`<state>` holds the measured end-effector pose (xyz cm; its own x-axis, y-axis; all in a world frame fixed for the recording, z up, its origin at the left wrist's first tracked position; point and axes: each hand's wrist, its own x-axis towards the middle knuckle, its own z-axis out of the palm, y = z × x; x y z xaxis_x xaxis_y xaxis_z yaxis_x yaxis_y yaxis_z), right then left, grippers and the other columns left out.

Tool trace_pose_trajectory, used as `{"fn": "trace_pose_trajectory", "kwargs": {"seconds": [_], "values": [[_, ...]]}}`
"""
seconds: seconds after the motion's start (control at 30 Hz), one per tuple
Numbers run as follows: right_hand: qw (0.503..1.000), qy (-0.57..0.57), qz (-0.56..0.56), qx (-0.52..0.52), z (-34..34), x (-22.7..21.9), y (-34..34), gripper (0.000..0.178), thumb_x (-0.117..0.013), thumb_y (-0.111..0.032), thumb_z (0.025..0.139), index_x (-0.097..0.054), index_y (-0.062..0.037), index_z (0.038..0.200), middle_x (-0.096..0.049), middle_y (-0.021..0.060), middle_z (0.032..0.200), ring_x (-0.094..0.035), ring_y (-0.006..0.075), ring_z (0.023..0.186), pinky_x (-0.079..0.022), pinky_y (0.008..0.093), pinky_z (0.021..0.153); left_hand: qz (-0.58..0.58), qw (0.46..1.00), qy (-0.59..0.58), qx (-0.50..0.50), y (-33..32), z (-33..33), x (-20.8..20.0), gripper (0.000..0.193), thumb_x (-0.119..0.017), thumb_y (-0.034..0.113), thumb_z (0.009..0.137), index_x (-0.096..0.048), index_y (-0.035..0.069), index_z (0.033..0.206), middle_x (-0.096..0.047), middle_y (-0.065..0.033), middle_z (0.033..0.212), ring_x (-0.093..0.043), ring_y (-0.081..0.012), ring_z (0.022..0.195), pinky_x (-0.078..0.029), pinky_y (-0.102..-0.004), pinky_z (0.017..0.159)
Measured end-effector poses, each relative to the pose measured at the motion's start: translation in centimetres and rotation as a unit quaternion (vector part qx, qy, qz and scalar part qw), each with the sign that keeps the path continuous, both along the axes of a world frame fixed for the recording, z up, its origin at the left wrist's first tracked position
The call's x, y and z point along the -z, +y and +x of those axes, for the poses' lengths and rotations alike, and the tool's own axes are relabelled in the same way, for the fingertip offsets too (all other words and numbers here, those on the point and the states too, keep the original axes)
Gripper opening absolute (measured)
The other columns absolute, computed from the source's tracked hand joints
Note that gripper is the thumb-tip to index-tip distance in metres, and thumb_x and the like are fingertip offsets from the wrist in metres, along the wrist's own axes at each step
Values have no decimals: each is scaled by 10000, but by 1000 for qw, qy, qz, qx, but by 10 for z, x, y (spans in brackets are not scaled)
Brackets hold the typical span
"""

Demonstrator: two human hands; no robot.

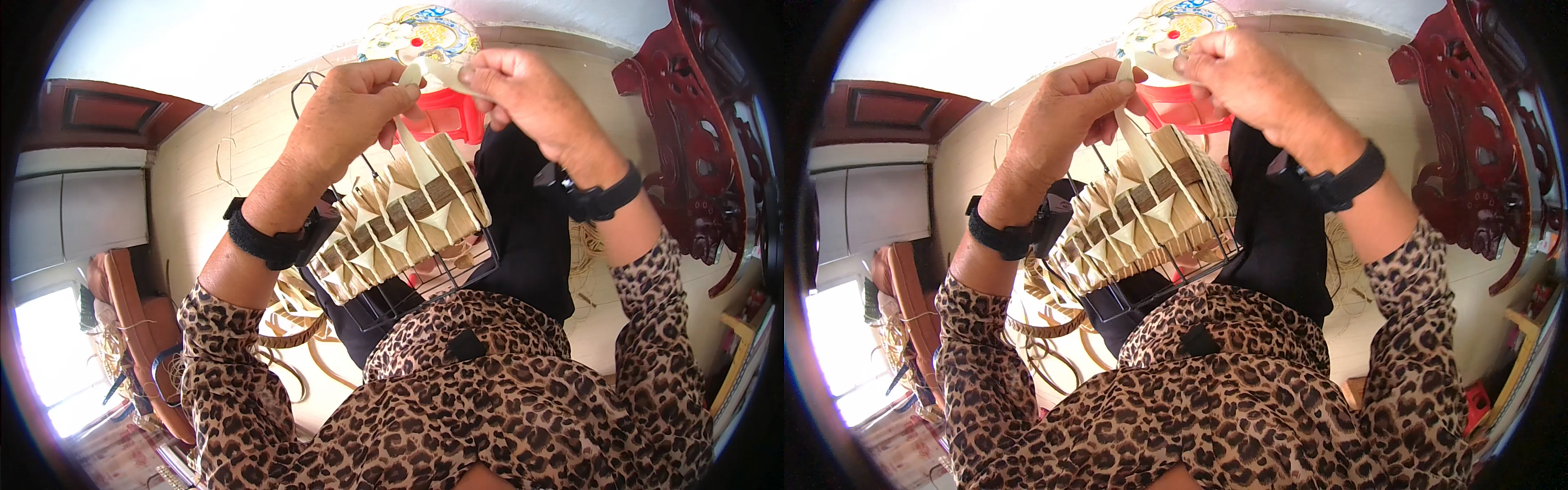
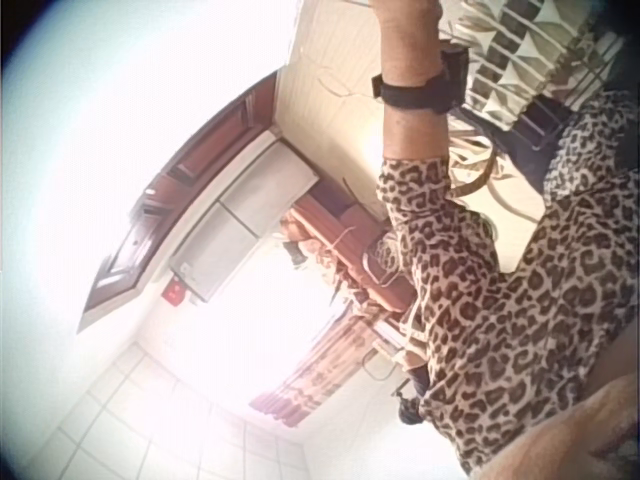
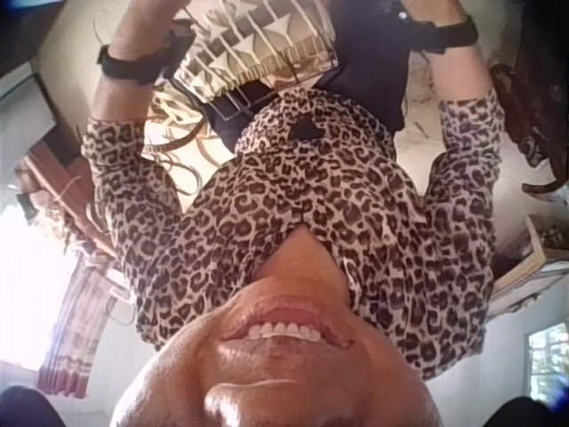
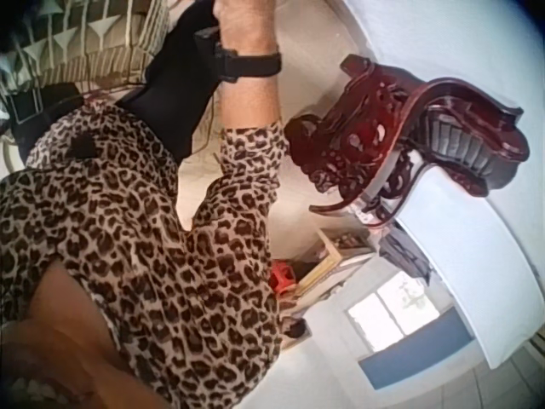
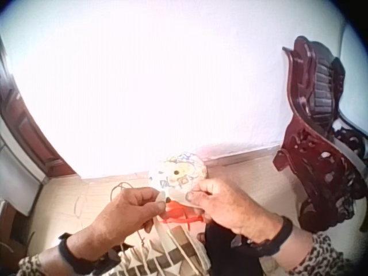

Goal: The person weaves a basket by threading strips of light-colored material through a vertical wire frame. They use their hands to guide the strips over and under the frame, occasionally pulling them tight and adjusting the position of previously woven sections.

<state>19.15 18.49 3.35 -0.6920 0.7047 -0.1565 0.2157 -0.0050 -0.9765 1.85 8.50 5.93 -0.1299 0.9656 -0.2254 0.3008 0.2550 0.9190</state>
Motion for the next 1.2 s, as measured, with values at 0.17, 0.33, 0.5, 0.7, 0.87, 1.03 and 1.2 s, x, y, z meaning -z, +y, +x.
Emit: {"fn": "trace_pose_trajectory", "kwargs": {"seconds": [0.17, 0.33, 0.5, 0.7, 0.87, 1.03, 1.2], "values": [[996, -83, 32, 10, -5, 10, -23, 211, -528, -186, 924, -615, 6, 914, -576, -3, 653, -500, 46, 525, -421, 204, 488, -23, 998, -53, -1, 0, -11, 6, 232, -595, 251, 904, -655, 27, 900, -616, 19, 696, -456, -27, 499, -347, -167, 446], [947, -73, 311, -10, 0, 8, 1, 168, -562, -168, 881, -604, -6, 861, -598, 111, 653, -570, 201, 565, -460, 329, 541, -11, 999, -40, 7, 5, -7, 0, 237, -636, 260, 882, -646, 49, 776, -589, 24, 635, -438, -27, 470, -349, -171, 435], [792, -48, 608, -26, 2, -27, 19, 151, -594, -136, 865, -545, 1, 824, -565, 153, 673, -545, 217, 540, -413, 336, 537, 42, 973, 229, -7, 7, -3, 0, 262, -656, 232, 864, -607, 44, 688, -517, 33, 546, -424, -18, 474, -341, -182, 432], [910, -53, 408, -42, -1, -42, -16, 133, -562, -96, 861, -588, 22, 803, -607, 175, 634, -624, 235, 497, -477, 333, 485, 160, 953, 227, -124, 8, 1, 17, 121, -569, 100, 859, -614, 16, 785, -542, 11, 579, -434, -41, 431, -354, -201, 388], [994, -69, 88, -16, 0, -5, -14, 169, -593, -114, 854, -634, 37, 918, -633, 63, 725, -583, 102, 630, -470, 255, 596, 20, 995, -46, -82, 7, -11, 4, 223, -523, 16, 840, -652, -10, 1021, -600, -33, 653, -457, -54, 440, -350, -191, 391], [996, -66, 49, -22, -7, 3, -21, 192, -625, -177, 827, -659, 9, 862, -645, 93, 712, -591, 141, 663, -464, 292, 644, -1, 987, -158, -24, 9, -35, 7, 203, -583, 139, 897, -639, -48, 950, -611, -57, 676, -474, -58, 448, -332, -184, 389], [989, -111, 89, -42, -5, -9, -30, 190, -620, -164, 833, -642, 18, 882, -638, 97, 712, -577, 129, 648, -456, 286, 627, -29, 994, -105, -31, 15, -37, 11, 220, -603, 204, 901, -624, -5, 834, -588, -51, 601, -484, -68, 422, -337, -179, 379]]}}
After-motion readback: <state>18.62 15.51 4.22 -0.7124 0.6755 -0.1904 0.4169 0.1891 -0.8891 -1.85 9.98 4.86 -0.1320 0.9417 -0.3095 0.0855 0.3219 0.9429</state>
